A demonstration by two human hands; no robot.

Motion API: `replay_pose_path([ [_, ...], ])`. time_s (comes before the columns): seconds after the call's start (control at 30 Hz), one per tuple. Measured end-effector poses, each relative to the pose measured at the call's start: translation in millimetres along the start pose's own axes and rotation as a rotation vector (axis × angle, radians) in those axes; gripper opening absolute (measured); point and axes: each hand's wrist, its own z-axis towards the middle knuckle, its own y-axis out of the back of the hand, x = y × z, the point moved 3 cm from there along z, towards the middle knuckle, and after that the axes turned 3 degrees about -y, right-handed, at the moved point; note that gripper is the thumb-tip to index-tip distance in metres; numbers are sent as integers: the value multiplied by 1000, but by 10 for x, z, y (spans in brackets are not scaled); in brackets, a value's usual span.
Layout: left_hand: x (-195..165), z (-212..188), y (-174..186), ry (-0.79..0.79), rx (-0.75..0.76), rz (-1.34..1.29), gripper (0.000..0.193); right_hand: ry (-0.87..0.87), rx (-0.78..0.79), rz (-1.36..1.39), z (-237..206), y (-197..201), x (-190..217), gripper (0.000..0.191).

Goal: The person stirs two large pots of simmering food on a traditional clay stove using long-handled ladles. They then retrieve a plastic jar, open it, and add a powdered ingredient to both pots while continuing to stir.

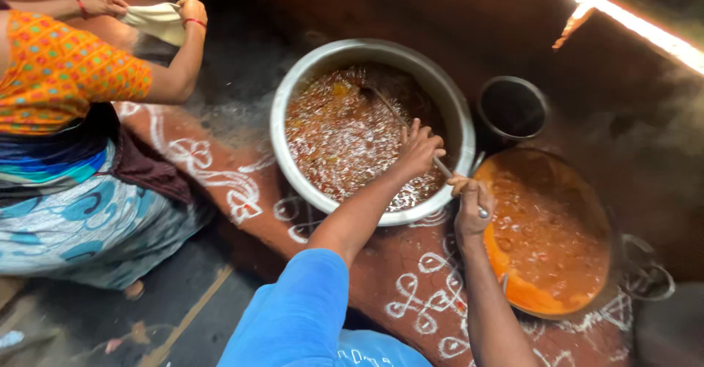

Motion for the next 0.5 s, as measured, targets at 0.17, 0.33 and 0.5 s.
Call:
replay_pose_path([
  [0.17,-637,86,-343,-173,13,-39,35,-121,-93,-67,-75,490,407,37],
  [0.33,-1312,-392,-403,-344,64,-100,57,-167,-156,-258,-354,859,1254,36],
  [0.5,-1814,-930,-229,-235,258,-129,56,-253,-17,-204,-321,1121,2146,36],
])
